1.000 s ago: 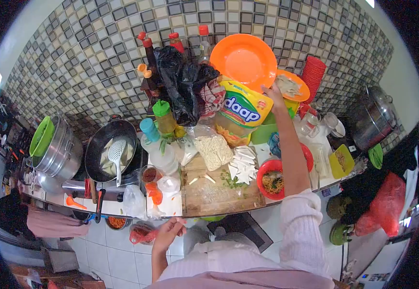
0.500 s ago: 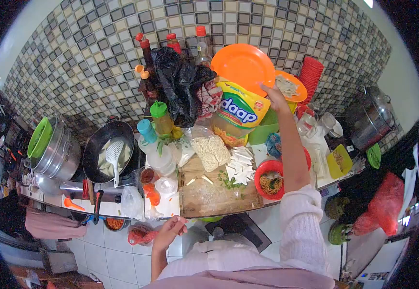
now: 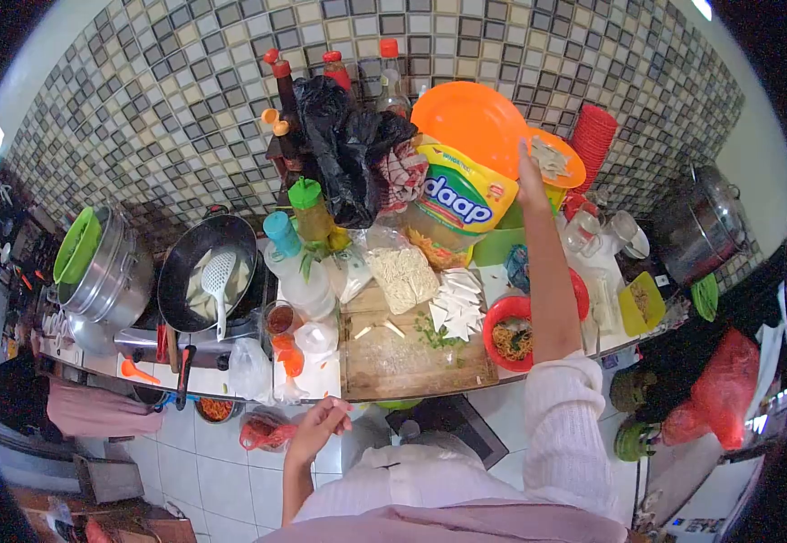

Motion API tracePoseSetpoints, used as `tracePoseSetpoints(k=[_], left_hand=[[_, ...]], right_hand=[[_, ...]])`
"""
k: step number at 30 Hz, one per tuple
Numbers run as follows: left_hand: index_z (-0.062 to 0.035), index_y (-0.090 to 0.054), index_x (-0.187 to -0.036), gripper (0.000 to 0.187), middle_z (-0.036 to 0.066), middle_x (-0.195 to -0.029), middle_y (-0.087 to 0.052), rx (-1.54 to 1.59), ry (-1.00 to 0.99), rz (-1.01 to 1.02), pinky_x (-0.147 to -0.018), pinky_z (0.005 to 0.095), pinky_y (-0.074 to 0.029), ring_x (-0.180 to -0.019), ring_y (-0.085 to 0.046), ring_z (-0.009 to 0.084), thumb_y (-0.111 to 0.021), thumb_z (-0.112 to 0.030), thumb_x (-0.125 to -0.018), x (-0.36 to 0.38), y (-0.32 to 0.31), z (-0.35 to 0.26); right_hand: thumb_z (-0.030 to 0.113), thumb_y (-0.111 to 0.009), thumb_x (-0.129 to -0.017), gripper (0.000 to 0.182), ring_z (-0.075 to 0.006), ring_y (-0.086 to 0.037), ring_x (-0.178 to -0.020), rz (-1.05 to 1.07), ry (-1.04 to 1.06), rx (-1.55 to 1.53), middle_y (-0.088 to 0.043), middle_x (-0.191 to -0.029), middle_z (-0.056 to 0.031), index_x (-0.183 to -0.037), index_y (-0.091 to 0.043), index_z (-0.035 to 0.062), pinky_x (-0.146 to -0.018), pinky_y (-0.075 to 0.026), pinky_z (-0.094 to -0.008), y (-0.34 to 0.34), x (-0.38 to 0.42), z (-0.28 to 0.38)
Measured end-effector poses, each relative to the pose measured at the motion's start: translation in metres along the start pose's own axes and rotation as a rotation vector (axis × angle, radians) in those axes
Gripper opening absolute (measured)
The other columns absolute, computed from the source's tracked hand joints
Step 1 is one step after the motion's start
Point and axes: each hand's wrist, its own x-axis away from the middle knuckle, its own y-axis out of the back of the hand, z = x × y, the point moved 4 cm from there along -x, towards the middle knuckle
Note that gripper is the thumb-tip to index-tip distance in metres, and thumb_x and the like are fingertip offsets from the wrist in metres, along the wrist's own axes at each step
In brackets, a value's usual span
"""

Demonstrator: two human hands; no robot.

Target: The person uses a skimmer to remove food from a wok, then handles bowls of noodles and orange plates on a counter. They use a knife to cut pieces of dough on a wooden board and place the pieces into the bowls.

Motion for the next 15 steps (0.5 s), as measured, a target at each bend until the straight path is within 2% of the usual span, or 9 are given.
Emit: tracePoseSetpoints(k=[2,4,7,11,15], left_hand=[[-0.0036,-0.053,-0.088,0.020,0.002,-0.066,-0.052,-0.034,0.023,-0.010,-0.056,0.0199,-0.037,-0.060,-0.047,0.0069,-0.044,-0.021,-0.087,0.001,0.000,-0.002],[-0.0037,-0.053,-0.088,0.020,0.002,-0.066,-0.053,-0.042,0.019,-0.018,-0.056,0.0199,-0.037,-0.060,-0.047,0.0068,-0.044,-0.022,-0.088,0.003,0.000,-0.004],[-0.0040,-0.053,-0.088,0.021,0.001,-0.066,-0.053,-0.048,0.010,-0.023,-0.056,0.0199,-0.037,-0.060,-0.047,0.0067,-0.044,-0.023,-0.088,0.004,0.002,-0.002],[-0.0047,-0.053,-0.088,0.020,0.001,-0.066,-0.052,-0.053,0.005,-0.010,-0.056,0.0198,-0.036,-0.060,-0.046,0.0064,-0.044,-0.023,-0.088,0.005,0.000,-0.003],[-0.0048,-0.053,-0.087,0.020,0.001,-0.065,-0.052,-0.051,-0.002,-0.020,-0.055,0.0198,-0.036,-0.059,-0.045,0.0065,-0.044,-0.023,-0.088,0.008,-0.001,-0.005]], right_hand=[[0.030,-0.046,-0.086,0.047,-0.0241,-0.049,-0.102,0.025,0.018,-0.051,-0.046,-0.115,-0.0111,-0.120,-0.033,0.0004,-0.083,-0.044,-0.0385,0.002,0.000,-0.001],[0.034,-0.043,-0.087,0.046,-0.0249,-0.050,-0.101,-0.112,0.053,-0.019,-0.048,-0.113,-0.0122,-0.117,-0.039,0.0001,-0.083,-0.044,-0.0393,0.002,0.007,0.007],[0.036,-0.040,-0.087,0.045,-0.0253,-0.051,-0.100,-0.150,0.050,-0.073,-0.049,-0.113,-0.0127,-0.115,-0.042,-0.0002,-0.083,-0.044,-0.0389,0.002,0.017,0.010],[0.033,-0.039,-0.088,0.044,-0.0254,-0.050,-0.101,-0.136,0.080,-0.087,-0.048,-0.115,-0.0131,-0.117,-0.041,0.0000,-0.083,-0.044,-0.0390,0.006,0.021,0.012],[0.030,-0.037,-0.089,0.041,-0.0225,-0.050,-0.102,-0.125,0.077,-0.114,-0.048,-0.116,-0.0092,-0.119,-0.038,0.0021,-0.085,-0.043,-0.0361,-0.007,0.039,0.026]])
